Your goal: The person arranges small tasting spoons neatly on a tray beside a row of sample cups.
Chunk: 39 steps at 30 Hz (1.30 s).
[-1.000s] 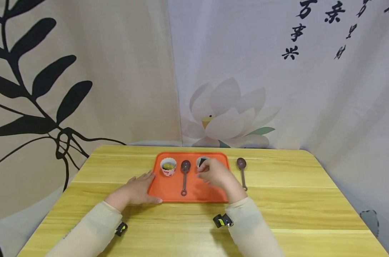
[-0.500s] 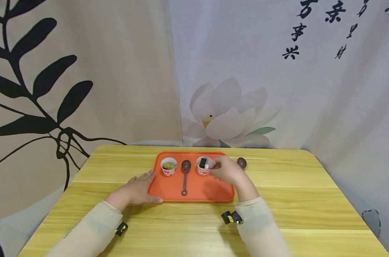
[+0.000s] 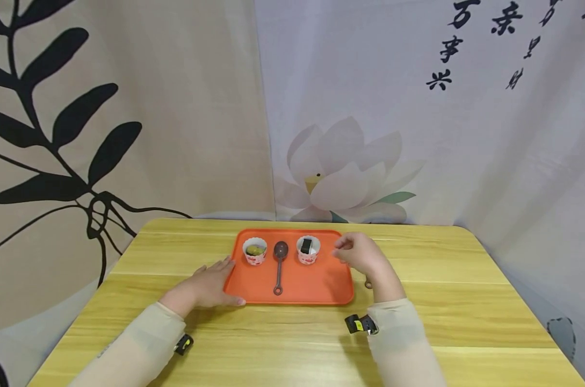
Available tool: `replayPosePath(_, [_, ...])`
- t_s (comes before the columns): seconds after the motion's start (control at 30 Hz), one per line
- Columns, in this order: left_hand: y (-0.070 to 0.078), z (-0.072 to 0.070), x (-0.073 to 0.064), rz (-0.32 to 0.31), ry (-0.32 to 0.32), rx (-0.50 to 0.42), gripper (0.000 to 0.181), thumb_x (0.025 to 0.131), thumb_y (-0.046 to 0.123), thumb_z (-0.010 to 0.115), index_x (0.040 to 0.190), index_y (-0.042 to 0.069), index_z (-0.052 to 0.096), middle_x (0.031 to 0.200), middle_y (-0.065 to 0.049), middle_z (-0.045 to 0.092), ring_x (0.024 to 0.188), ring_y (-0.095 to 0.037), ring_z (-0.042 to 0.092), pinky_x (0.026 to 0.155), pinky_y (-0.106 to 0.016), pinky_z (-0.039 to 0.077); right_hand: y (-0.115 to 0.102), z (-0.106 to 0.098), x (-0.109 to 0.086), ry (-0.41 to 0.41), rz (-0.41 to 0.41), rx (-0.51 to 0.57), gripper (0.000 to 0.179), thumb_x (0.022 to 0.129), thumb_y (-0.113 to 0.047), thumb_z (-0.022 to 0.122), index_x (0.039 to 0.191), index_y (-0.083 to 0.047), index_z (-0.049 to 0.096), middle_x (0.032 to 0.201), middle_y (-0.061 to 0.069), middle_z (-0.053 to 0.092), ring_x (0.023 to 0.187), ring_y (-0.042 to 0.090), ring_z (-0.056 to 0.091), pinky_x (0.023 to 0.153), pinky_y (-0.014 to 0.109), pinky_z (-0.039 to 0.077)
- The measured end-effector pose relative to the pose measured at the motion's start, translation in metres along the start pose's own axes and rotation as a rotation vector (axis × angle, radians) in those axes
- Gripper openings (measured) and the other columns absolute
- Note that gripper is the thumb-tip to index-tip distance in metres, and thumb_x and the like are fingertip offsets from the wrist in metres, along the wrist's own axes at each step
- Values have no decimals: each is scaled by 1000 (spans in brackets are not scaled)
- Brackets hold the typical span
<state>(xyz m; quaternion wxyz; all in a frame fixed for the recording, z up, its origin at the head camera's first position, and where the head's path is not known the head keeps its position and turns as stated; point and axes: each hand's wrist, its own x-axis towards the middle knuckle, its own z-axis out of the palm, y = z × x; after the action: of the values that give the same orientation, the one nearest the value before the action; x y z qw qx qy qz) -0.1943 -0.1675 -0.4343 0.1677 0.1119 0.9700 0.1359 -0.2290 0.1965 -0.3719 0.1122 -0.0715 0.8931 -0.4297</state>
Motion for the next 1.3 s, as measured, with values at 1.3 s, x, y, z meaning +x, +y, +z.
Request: replayPosePath(1.3, [2, -3, -2, 14, -1, 8, 113, 79, 64, 74, 156, -4, 27, 163, -20, 23, 149, -40, 23, 116, -65, 16, 71, -25, 15, 111, 178, 89, 35, 98, -2, 61, 126, 17, 53, 102, 21, 67, 89, 27, 65, 77, 40, 59])
